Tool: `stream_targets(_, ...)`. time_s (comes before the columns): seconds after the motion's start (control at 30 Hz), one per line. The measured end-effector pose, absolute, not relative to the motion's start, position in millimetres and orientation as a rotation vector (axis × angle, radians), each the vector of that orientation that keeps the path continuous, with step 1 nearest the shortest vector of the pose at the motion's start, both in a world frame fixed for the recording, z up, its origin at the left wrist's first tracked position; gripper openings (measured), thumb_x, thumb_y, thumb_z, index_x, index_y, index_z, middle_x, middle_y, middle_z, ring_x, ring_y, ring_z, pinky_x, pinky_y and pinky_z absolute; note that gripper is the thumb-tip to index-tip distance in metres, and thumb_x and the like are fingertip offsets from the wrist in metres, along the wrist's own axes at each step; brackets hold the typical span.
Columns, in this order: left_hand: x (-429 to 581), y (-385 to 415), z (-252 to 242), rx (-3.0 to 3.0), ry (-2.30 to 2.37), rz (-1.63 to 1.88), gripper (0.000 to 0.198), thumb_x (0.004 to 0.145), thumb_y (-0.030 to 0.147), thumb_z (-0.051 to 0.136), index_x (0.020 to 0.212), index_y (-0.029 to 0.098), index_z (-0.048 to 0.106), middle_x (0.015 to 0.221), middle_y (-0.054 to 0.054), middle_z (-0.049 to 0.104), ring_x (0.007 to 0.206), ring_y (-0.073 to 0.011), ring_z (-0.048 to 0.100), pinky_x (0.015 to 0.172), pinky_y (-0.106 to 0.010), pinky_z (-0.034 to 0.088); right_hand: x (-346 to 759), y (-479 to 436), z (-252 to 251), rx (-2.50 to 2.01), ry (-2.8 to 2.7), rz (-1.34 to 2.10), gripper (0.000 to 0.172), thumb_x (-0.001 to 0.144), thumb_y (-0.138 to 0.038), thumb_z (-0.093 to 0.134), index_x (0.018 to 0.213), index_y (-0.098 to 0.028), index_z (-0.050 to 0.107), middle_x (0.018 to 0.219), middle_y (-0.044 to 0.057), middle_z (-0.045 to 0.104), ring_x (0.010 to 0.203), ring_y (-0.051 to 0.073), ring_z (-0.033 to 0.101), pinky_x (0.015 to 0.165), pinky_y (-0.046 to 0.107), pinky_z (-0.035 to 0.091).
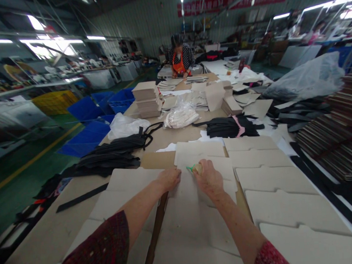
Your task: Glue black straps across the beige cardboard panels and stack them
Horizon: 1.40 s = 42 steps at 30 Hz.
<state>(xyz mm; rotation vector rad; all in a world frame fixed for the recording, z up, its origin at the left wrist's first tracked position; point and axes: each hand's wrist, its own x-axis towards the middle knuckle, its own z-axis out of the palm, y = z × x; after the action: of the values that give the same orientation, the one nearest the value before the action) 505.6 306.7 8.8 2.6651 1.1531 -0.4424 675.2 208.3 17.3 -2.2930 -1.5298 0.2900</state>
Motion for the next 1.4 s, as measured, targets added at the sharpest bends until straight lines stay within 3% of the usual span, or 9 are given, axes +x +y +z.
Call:
stream_targets(0.37, 503, 310, -1, 2.656, 1.155, -0.395, 0.028, 0.094, 0.032, 0.061, 0.115, 0.015, 0.062, 0.121, -0.009, 0.063, 0.109, -0.0234, 0.062, 0.092, -0.045, 0.053, 685, 200, 24, -2.301, -1.489, 0.329, 0.027, 0.091, -0.048, 0.052, 0.106, -0.026, 0.052, 0.107, 0.004, 0.061, 0.085, 0.020, 0.061, 0.063, 0.029, 0.033)
stream_targets(0.53, 505, 309, 3, 2.674, 1.166, -0.395, 0.027, 0.093, 0.031, 0.062, 0.115, 0.015, 0.062, 0.121, -0.010, 0.062, 0.109, -0.0237, 0.062, 0.091, -0.044, 0.054, 684, 204, 4, -2.097, -1.223, 0.533, 0.032, 0.080, -0.049, 0.061, 0.100, -0.026, 0.055, 0.090, 0.000, 0.065, 0.078, 0.020, 0.060, 0.065, 0.029, 0.038)
stream_targets(0.63, 508, 310, 7, 2.716, 1.160, -0.387, 0.025, 0.092, 0.029, 0.064, 0.113, 0.015, 0.063, 0.128, -0.010, 0.058, 0.119, -0.0264, 0.055, 0.095, -0.045, 0.052, 693, 207, -9, -1.994, -0.989, 0.583, 0.036, 0.078, -0.051, 0.061, 0.102, -0.024, 0.054, 0.084, 0.000, 0.066, 0.075, 0.020, 0.062, 0.065, 0.028, 0.044)
stream_targets(0.83, 515, 319, 10, 2.738, 1.059, -0.417, 0.040, 0.087, 0.024, 0.068, 0.125, 0.014, 0.058, 0.148, -0.014, 0.044, 0.138, -0.0312, 0.039, 0.110, -0.051, 0.039, 756, 208, -1, -2.059, -0.824, 0.402, 0.047, 0.079, -0.057, 0.056, 0.112, -0.023, 0.051, 0.094, 0.004, 0.067, 0.081, 0.021, 0.063, 0.069, 0.030, 0.047)
stream_targets(0.97, 516, 323, 10, 2.705, 1.044, -0.432, 0.044, 0.085, 0.020, 0.068, 0.127, 0.013, 0.056, 0.149, -0.016, 0.044, 0.136, -0.0295, 0.044, 0.110, -0.047, 0.040, 794, 208, 10, -2.190, -0.833, 0.276, 0.045, 0.077, -0.055, 0.060, 0.109, -0.024, 0.054, 0.094, 0.003, 0.065, 0.086, 0.023, 0.060, 0.074, 0.032, 0.043)
stream_targets(1.13, 517, 324, 11, 2.692, 1.046, -0.443, 0.040, 0.085, 0.019, 0.067, 0.124, 0.012, 0.058, 0.149, -0.016, 0.044, 0.136, -0.0284, 0.045, 0.110, -0.046, 0.042, 801, 215, 9, -2.279, -0.993, 0.258, 0.039, 0.080, -0.056, 0.056, 0.105, -0.026, 0.055, 0.088, 0.001, 0.063, 0.080, 0.021, 0.059, 0.068, 0.030, 0.039)
stream_targets(1.4, 518, 325, 10, 2.692, 1.065, -0.435, 0.039, 0.078, 0.015, 0.069, 0.116, 0.015, 0.060, 0.148, -0.016, 0.047, 0.135, -0.0276, 0.047, 0.111, -0.038, 0.042, 792, 230, 10, -2.427, -1.163, 0.214, 0.038, 0.088, -0.055, 0.049, 0.112, -0.025, 0.053, 0.108, 0.005, 0.061, 0.088, 0.022, 0.061, 0.066, 0.030, 0.038)
